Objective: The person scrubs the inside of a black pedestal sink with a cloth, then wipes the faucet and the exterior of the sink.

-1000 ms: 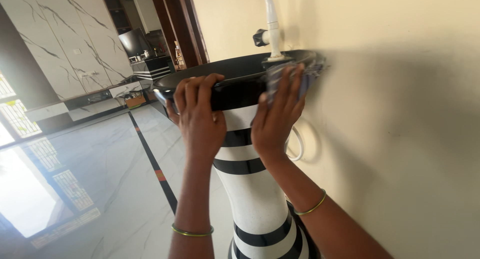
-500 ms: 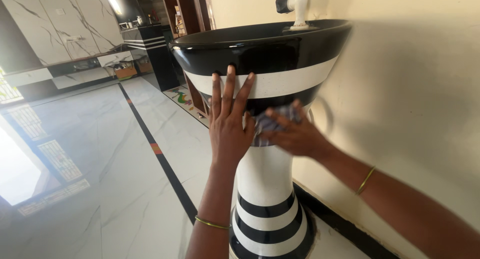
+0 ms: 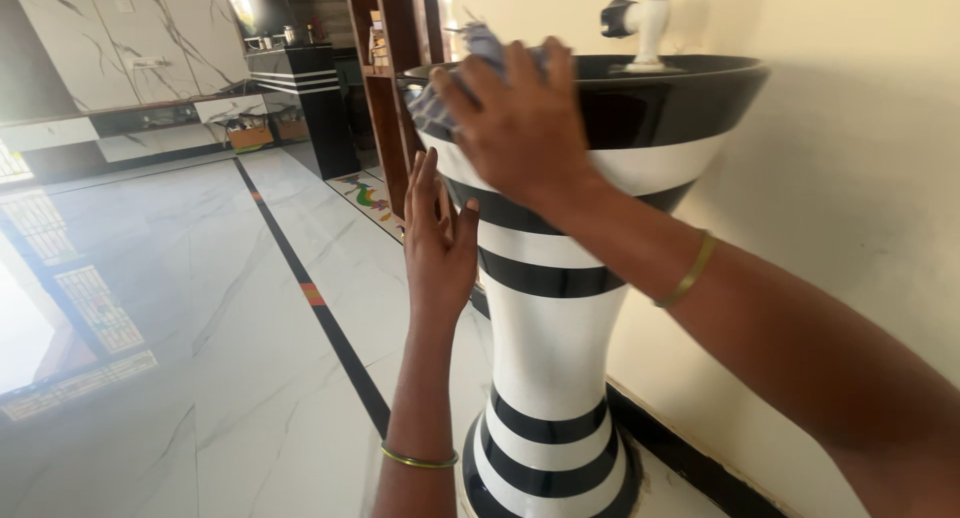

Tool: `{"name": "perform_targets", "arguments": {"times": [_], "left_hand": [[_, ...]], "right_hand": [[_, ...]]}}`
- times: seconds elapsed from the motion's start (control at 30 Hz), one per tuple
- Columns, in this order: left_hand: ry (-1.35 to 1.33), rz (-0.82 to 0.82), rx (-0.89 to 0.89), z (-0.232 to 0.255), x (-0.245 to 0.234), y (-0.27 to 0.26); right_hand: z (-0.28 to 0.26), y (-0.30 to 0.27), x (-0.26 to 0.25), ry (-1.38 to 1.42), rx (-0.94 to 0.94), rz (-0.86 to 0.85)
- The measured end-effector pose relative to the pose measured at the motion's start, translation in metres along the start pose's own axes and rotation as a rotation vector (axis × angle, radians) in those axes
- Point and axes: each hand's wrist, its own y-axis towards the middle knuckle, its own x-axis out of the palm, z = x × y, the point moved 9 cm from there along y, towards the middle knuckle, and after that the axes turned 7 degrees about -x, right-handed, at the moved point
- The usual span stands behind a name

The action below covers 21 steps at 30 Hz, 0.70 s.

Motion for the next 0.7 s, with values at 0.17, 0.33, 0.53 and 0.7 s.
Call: {"name": "perform_targets", "arguments": {"times": [0.17, 0.33, 0.53, 0.7], "left_hand": [[-0.300, -0.062, -0.238, -0.040, 0.002, 0.008], [-0.320, -0.028, -0.361, -0.061, -0.011, 0.010], [-0.411, 0.005, -0.373, -0.064, -0.019, 0.010], [-0.412, 0.016, -0.337, -0.051, -0.027, 0.012]], "right_hand": [[-0.040, 0.040, 0.064, -0.285, -0.068, -0.101], [-0.056, 0.059, 0.118, -0.395, -0.090, -0.397], [-0.045, 0.057, 0.114, -0.282, -0.112, -0.414], [-0.018, 0.032, 0.040, -0.153, -0.085, -0.110]]}}
